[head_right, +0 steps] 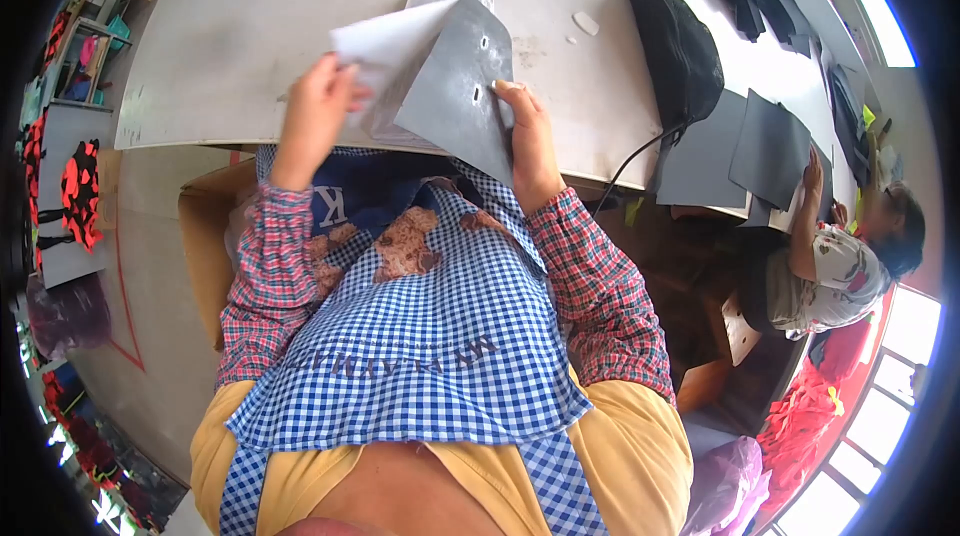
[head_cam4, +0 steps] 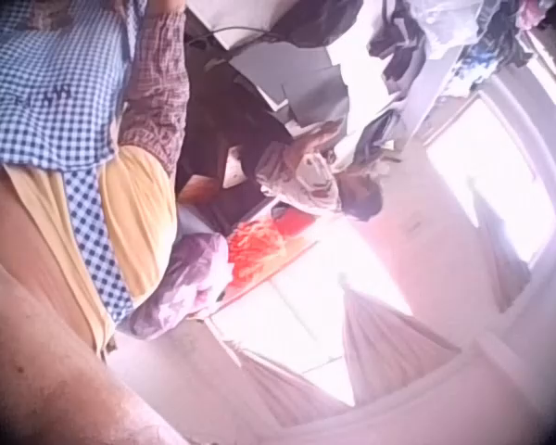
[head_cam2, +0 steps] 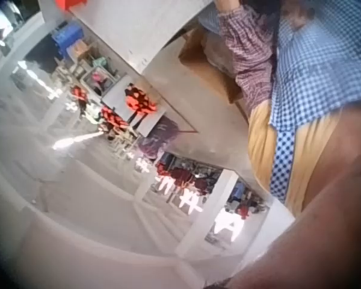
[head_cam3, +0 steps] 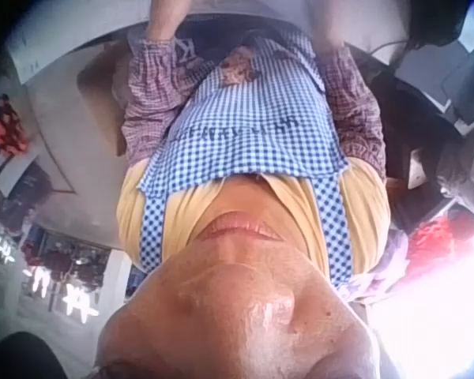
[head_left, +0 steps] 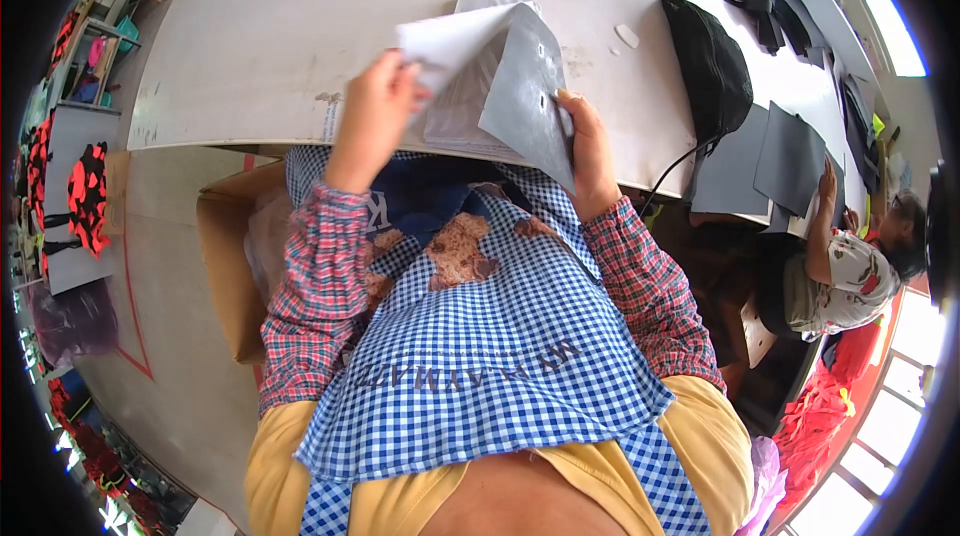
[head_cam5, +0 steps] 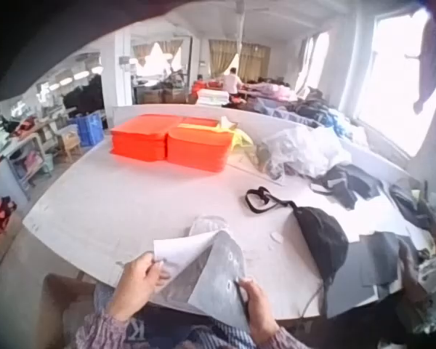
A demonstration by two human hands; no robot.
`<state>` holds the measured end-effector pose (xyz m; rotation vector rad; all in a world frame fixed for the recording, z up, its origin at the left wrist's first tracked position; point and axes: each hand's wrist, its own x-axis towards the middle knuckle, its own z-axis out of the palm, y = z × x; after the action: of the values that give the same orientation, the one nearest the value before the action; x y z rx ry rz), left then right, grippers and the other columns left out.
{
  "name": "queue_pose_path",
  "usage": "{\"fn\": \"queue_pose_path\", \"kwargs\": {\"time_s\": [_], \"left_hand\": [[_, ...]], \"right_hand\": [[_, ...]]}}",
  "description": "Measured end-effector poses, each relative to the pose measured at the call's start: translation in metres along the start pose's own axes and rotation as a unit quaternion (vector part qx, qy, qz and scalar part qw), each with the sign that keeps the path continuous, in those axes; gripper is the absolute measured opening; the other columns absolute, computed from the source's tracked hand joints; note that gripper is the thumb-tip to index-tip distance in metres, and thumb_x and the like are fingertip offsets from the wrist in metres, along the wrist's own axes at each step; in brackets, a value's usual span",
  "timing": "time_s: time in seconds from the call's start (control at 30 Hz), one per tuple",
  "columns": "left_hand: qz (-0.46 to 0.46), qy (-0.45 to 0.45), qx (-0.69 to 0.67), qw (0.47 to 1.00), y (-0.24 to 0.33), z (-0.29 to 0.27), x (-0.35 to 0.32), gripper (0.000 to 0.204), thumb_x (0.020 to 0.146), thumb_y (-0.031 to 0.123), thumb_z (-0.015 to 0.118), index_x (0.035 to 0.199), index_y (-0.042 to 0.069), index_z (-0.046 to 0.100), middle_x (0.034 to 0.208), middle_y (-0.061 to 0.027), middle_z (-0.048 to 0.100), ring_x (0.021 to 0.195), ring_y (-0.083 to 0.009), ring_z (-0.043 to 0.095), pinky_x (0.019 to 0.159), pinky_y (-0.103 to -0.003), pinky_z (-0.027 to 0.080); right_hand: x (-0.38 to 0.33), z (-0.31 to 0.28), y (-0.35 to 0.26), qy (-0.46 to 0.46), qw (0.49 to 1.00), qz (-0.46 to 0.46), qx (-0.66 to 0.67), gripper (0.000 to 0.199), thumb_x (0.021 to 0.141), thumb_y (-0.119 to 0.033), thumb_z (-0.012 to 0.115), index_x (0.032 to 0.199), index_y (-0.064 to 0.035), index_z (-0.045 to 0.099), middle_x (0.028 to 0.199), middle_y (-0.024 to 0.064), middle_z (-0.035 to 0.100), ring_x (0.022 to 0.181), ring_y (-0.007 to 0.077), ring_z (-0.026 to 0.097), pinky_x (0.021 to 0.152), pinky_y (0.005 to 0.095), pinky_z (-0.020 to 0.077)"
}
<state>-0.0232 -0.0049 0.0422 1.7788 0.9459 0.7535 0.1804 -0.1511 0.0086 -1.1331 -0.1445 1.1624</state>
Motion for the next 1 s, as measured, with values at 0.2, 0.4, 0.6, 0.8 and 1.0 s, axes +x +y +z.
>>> {"fn": "queue_pose_path", "kwargs": {"time_s": [0.2, 0.4, 0.6, 0.8, 1.0], "left_hand": [[0.067, 0.307, 0.119, 0.942, -0.065, -0.103, -0.058, 0.024, 0.1, 0.013, 0.054, 0.119, 0.001, 0.061, 0.107, -0.0088, 0.068, 0.093, -0.0128, 0.062, 0.082, -0.027, 0.05], [-0.002, 0.449, 0.261, 0.855, -0.161, -0.155, -0.173, 0.022, 0.096, 0.003, 0.051, 0.116, -0.001, 0.061, 0.124, -0.0161, 0.063, 0.115, -0.0281, 0.06, 0.096, -0.037, 0.049], [-0.127, 0.408, 0.319, 0.846, -0.27, -0.139, -0.25, 0.025, 0.087, 0.0, 0.054, 0.111, 0.001, 0.061, 0.113, -0.0173, 0.065, 0.106, -0.0336, 0.062, 0.092, -0.04, 0.048], [-0.301, 0.345, 0.292, 0.839, -0.34, -0.094, -0.283, 0.027, 0.087, 0.007, 0.056, 0.112, 0.001, 0.063, 0.11, -0.0213, 0.065, 0.104, -0.0362, 0.062, 0.089, -0.042, 0.049], [-0.506, 0.184, 0.239, 0.808, -0.378, -0.07, -0.289, 0.037, 0.088, 0.019, 0.06, 0.117, -0.003, 0.061, 0.118, -0.0265, 0.062, 0.111, -0.0395, 0.061, 0.091, -0.046, 0.05]], "right_hand": [[0.004, -0.006, 0.002, 0.004, 1.0, -0.002, -0.02, 0.019, 0.093, -0.025, 0.059, 0.095, -0.0072, 0.063, 0.084, 0.002, 0.063, 0.075, 0.011, 0.06, 0.071, 0.0251, 0.0496], [0.008, -0.013, 0.002, -0.013, 0.999, 0.028, -0.021, 0.03, 0.094, -0.031, 0.057, 0.106, -0.0044, 0.064, 0.095, 0.0065, 0.069, 0.085, 0.0172, 0.066, 0.081, 0.0287, 0.0528], [0.006, -0.016, -0.001, -0.029, 0.999, 0.016, 0.003, 0.027, 0.097, -0.021, 0.055, 0.11, 0.0016, 0.062, 0.105, 0.01, 0.068, 0.098, 0.0203, 0.064, 0.094, 0.034, 0.0512], [0.01, -0.021, -0.001, -0.079, 0.995, 0.031, 0.048, 0.025, 0.099, -0.014, 0.051, 0.113, 0.0054, 0.058, 0.115, 0.0165, 0.065, 0.111, 0.0273, 0.061, 0.11, 0.0486, 0.042], [0.007, -0.02, -0.005, -0.072, 0.996, 0.03, 0.035, 0.025, 0.099, -0.015, 0.051, 0.114, 0.0052, 0.057, 0.116, 0.0162, 0.064, 0.112, 0.0271, 0.061, 0.109, 0.0486, 0.0429]]}}
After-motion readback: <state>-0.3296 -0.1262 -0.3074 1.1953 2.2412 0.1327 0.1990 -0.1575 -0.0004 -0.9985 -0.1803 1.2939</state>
